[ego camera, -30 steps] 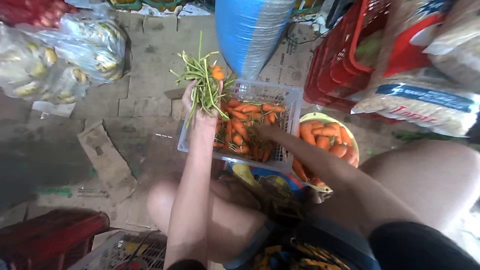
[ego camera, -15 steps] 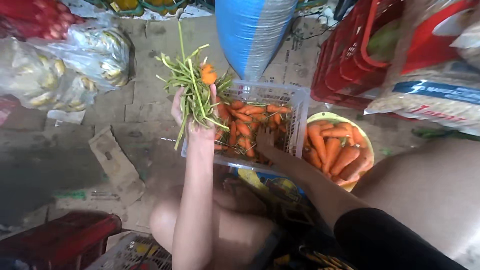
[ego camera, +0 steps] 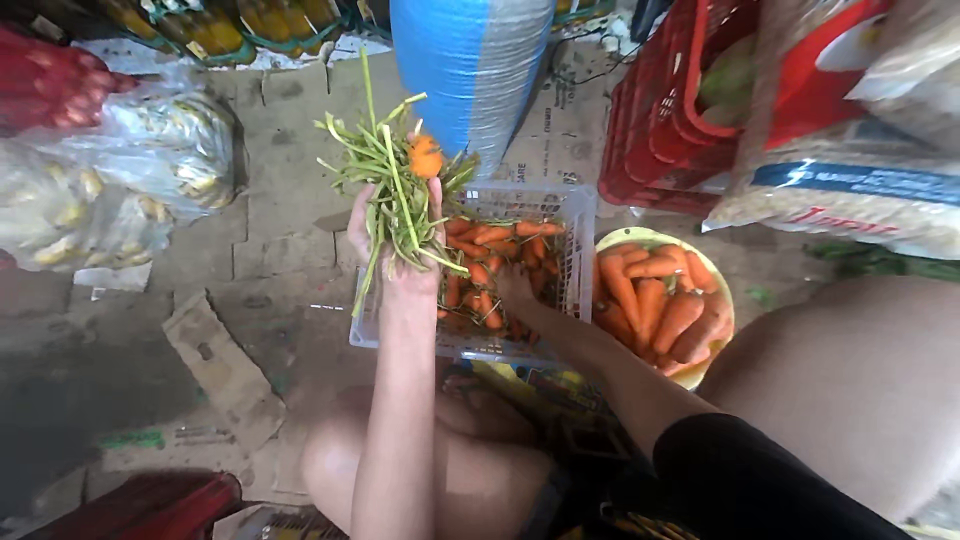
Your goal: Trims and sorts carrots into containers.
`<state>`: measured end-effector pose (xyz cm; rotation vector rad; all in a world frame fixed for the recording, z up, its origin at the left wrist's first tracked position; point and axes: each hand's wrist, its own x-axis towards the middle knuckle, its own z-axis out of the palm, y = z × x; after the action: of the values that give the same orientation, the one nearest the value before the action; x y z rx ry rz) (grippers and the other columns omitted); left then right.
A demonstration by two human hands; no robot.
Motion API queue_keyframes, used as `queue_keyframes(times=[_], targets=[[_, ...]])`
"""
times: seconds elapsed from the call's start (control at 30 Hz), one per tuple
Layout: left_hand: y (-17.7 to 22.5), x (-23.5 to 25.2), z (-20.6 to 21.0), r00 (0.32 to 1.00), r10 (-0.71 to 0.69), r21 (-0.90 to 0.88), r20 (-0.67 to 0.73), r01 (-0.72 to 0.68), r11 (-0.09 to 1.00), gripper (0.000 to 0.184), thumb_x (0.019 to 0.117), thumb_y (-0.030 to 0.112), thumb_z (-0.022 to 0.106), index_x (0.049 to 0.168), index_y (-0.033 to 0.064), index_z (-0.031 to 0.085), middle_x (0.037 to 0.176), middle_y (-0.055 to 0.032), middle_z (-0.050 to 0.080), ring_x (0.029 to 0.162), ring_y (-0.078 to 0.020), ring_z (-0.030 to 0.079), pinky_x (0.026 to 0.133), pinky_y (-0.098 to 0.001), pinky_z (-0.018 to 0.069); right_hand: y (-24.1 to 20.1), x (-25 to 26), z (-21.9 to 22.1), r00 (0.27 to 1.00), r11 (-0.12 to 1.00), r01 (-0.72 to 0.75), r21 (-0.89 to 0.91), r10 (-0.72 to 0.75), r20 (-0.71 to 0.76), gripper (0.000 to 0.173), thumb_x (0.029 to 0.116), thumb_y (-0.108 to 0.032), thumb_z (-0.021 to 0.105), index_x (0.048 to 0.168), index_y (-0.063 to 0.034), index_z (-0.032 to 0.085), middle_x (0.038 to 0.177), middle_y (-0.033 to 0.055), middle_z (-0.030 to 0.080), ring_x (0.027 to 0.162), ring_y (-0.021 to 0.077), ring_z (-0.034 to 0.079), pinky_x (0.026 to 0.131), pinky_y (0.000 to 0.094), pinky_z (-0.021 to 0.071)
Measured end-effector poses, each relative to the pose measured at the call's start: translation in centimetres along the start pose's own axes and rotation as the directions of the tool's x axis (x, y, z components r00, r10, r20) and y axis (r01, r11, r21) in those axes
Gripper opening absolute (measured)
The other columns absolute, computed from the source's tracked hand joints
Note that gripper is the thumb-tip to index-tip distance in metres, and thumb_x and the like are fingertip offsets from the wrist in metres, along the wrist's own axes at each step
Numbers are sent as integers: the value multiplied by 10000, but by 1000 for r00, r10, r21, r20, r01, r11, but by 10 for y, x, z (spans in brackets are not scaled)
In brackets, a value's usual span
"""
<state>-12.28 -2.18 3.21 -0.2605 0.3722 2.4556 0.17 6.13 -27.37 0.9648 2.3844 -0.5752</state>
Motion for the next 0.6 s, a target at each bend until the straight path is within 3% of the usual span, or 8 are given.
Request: queue_keyframes(times=[0.13, 0.3, 0.4, 0.47, 0.6], targets=[[3, -3, 4, 999, 5, 4, 41, -5, 1000, 382, 1045, 318, 387, 1142, -10, 556, 1051, -195, 676, 911, -292, 734, 761, -442, 645, -4, 3, 4, 999, 999, -38, -11, 38, 11, 489, 1016, -24, 547, 1457, 132, 406, 1462, 360, 451, 1356, 530, 457, 1064, 629, 442], [12, -10, 13, 998, 11, -43, 70, -8, 999, 371, 1047, 306, 390, 1134, -12, 559, 1035, -204, 688, 892, -307, 743, 749, -451, 649, -5, -2, -12, 992, 988, 113, -108, -106, 70, 414, 1017, -2, 527, 1411, 113, 468, 1382, 324, 544, 1251, 493, 570, 1026, 606, 483], [14, -12, 16, 993, 43, -70, 111, -35, 997, 362, 1049, 291, 378, 1126, -19, 549, 1015, -212, 683, 888, -311, 738, 758, -463, 644, -1, 1, -25, 988, 991, 127, -41, -123, 89, 495, 997, -62, 603, 1454, 60, 457, 1411, 303, 538, 1171, 500, 620, 932, 647, 529], [14, -16, 20, 988, 74, -41, 133, -69, 997, 340, 1063, 283, 362, 1116, -2, 540, 1004, -197, 687, 895, -299, 743, 752, -441, 649, 3, -1, -49, 984, 991, 130, -22, -126, 129, 544, 924, -72, 703, 1414, 37, 493, 1355, 306, 574, 1161, 505, 623, 906, 670, 529], [19, -25, 24, 988, 88, -57, 127, -82, 995, 333, 1075, 303, 361, 1137, 16, 518, 1031, -198, 674, 952, -303, 736, 779, -443, 647, 21, 3, -110, 907, 920, 375, -113, -340, 248, 532, 841, -95, 782, 1344, -32, 616, 1274, 262, 646, 1182, 461, 627, 959, 672, 505]])
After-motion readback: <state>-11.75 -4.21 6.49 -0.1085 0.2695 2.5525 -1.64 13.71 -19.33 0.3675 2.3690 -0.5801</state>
